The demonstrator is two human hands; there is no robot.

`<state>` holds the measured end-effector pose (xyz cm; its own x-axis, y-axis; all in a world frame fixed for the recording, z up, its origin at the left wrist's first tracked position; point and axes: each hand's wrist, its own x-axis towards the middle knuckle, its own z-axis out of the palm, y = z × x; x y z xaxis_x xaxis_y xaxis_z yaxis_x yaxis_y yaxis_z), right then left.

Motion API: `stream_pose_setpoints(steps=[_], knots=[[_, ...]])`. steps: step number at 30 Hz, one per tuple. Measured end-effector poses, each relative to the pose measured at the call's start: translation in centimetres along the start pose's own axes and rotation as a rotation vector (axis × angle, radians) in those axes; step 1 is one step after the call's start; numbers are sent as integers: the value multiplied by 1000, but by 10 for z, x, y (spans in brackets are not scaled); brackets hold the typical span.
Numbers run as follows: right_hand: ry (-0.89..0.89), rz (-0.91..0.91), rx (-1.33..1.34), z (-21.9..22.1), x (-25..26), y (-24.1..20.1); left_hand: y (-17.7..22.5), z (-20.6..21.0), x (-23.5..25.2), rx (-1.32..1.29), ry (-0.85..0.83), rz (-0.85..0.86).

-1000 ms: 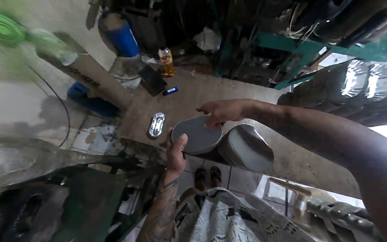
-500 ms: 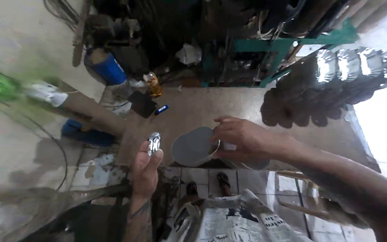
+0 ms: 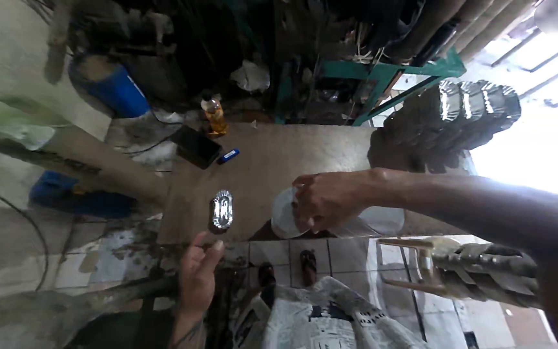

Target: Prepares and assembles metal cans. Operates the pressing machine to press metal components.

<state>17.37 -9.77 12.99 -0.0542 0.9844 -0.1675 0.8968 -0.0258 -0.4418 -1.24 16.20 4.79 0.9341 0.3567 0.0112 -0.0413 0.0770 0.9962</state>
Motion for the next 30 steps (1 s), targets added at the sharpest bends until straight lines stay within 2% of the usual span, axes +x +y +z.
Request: stream_pose_setpoints(steps=[3,5,8,9,11,13,15,16,20,22,24,27,30], knots=[[51,18,2,-10,-2,-2,5,10,-2,-8,8,13],[75,121,96,-32,-7,-15,10,21,0,-15,3,39],[389,61,28,-37,-32,-8,11,36,5,-27,-39,82],[463,104,-34,-39,-48,-12,13,41,8,-46,-57,103],[524,349,-114,-35,-87,-35,20,52,17,-54,-120,145],[497,668,-73,-11,-116,-59,29,65,26,31,-196,164],[443,876,21,24,-126,-66,40,77,36,295,-324,152],[431,918,54,39,-127,-65,48,86,43,461,-433,132],[385,944,117,51,-119,-62,74,138,81,1031,-1020,55],[332,948,192,48,-111,-63,75,158,92,1205,-1201,34],[361,937,189,57,-110,-62,70,167,94,1295,-1257,-8],[472,900,112,74,-111,-57,64,169,93,1324,-1212,-25],[503,887,71,81,-112,-57,64,171,89,1358,-1218,-27]])
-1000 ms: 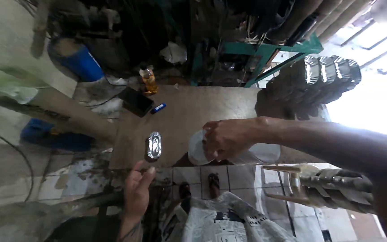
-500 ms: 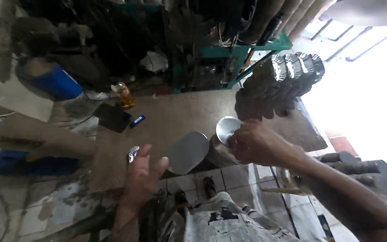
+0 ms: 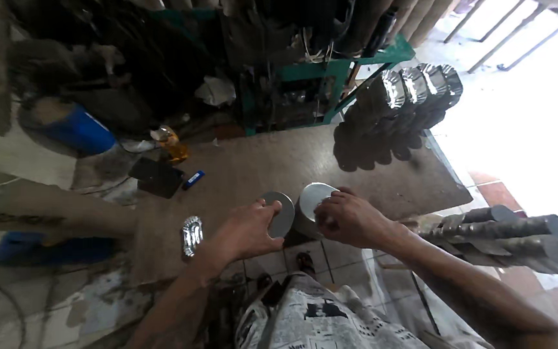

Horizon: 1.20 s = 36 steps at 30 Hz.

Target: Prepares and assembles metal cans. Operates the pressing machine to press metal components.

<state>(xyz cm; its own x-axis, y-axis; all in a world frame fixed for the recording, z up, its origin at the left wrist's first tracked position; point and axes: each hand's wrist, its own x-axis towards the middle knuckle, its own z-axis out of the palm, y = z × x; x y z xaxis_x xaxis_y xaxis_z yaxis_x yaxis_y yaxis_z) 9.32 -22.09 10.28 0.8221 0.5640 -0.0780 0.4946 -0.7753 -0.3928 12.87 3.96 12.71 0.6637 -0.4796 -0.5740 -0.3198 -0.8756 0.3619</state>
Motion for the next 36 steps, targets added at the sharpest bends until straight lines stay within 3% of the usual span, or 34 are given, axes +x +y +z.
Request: stream_pose_setpoints(steps=[4,7,11,16,22,25,36], knots=[[72,5,34,9,-1,0,-1,-2,-8,-22,54,41],[197,-96,154,18,-5,10,-4,3,-23,-196,265,54],[62,-104,431,2,-8,30,7,10,-33,-273,407,48],[19,-118,470,2,-7,36,16,7,2,-166,46,-123],[31,-146,463,3,-7,41,-20,-12,5,-559,-184,111],[33,-154,464,3,-6,41,-24,-14,8,-678,-239,154],[104,-66,486,6,-8,35,-32,-18,8,-734,-283,187]])
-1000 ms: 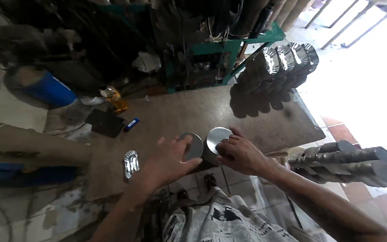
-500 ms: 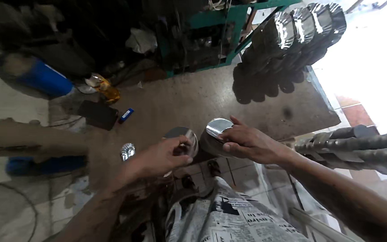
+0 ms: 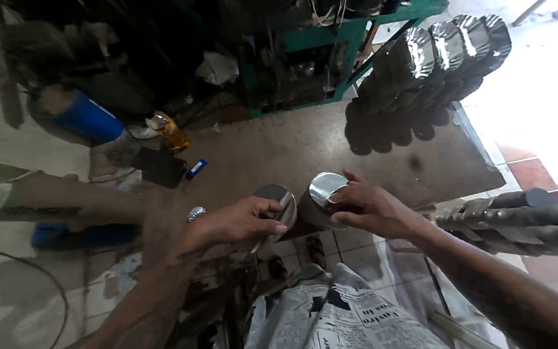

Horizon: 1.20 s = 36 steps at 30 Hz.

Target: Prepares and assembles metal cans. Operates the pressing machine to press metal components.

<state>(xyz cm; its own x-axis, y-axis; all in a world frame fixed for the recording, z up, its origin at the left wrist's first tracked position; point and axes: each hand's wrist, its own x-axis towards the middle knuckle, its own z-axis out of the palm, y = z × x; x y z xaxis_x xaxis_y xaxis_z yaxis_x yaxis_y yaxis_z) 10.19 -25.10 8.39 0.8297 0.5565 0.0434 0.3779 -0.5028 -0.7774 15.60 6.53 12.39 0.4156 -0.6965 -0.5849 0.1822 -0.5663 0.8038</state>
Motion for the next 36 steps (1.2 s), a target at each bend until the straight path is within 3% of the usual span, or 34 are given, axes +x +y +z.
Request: stream_pose_setpoints(steps=[11,16,17,19,21,22,24,25,27,29,32,34,36], knots=[[64,-80,-251,17,-2,-13,2,0,3,105,33,2],[266,-44,-419,-30,-9,-70,26,13,-3,210,169,-136],[257,-22,-413,-40,-10,-79,32,20,-3,247,218,-177],[71,82,-351,-51,-5,-91,41,41,-8,393,369,-158],[-79,87,-242,-53,-1,-94,46,71,-25,525,600,24],[-39,-16,-157,-53,-2,-91,46,89,-37,503,809,196],[70,-216,242,-42,1,-81,47,123,-54,63,1080,523],[81,-227,531,-26,4,-83,48,140,-55,-238,1131,611],[83,-82,1009,11,10,-102,41,163,-46,-632,1246,620],[66,85,1123,48,10,-125,29,181,-48,-836,1341,506],[-261,24,992,80,-1,-136,3,216,-79,-1096,1382,500],[-500,-102,1023,101,-3,-142,-37,247,-95,-1210,1290,845],[-680,-91,1185,147,-2,-167,-80,276,-106,-1130,1281,1198]])
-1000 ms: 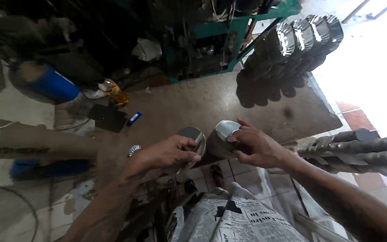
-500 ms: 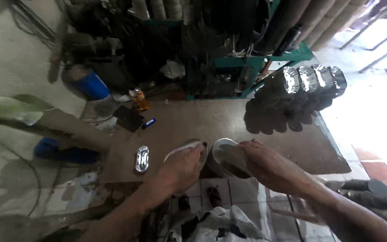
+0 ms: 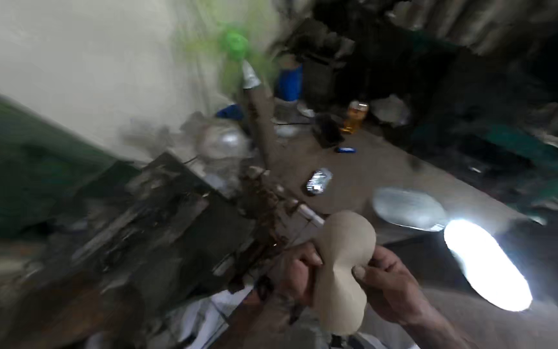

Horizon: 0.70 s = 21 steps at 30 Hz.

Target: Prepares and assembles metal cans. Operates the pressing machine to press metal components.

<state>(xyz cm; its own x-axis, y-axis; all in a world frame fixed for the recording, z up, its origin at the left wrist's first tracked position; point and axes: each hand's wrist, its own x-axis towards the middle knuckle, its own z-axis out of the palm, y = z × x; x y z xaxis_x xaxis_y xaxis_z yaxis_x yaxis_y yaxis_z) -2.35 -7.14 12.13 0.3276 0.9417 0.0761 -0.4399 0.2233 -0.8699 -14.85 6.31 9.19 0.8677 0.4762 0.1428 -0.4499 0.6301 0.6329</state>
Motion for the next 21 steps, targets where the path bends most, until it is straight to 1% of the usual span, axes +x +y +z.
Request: stream_pose_setpoints(steps=[1,2,3,4,5,7,8,9,10,11,13,14,15,16,18,19,21], knots=[[-17,65,75,18,19,20,10,-23,-13,3,15,104],[-3,139,90,36,40,42,26,-45,-25,24,143,138],[33,189,2,54,60,64,48,-66,-38,152,392,100],[24,181,-210,70,79,86,68,-100,-56,304,537,10],[-77,99,-508,83,98,107,85,-139,-80,514,620,-99],[-411,-186,-1099,113,142,138,114,-211,-136,885,793,-369],[-576,-305,-1309,127,168,156,124,-234,-164,972,854,-486],[-727,-388,-1455,138,194,179,132,-249,-189,1018,903,-545],[-849,-431,-1554,145,221,208,137,-258,-211,1040,943,-539],[-946,-401,-1621,153,248,234,141,-262,-229,1040,975,-532],[-1039,-305,-1721,174,293,274,138,-270,-260,977,1014,-567],[-1065,-229,-1765,186,307,285,130,-274,-274,939,1033,-580],[-1092,-179,-1789,196,314,290,123,-277,-287,920,1042,-609],[-1112,-182,-1788,200,313,293,116,-276,-300,917,1035,-650],[-1163,-153,-1755,207,301,287,106,-267,-320,914,1019,-686],[-1183,-130,-1735,219,295,285,100,-263,-325,884,1032,-694],[-1186,-45,-1681,271,276,301,93,-253,-332,852,1034,-771]])
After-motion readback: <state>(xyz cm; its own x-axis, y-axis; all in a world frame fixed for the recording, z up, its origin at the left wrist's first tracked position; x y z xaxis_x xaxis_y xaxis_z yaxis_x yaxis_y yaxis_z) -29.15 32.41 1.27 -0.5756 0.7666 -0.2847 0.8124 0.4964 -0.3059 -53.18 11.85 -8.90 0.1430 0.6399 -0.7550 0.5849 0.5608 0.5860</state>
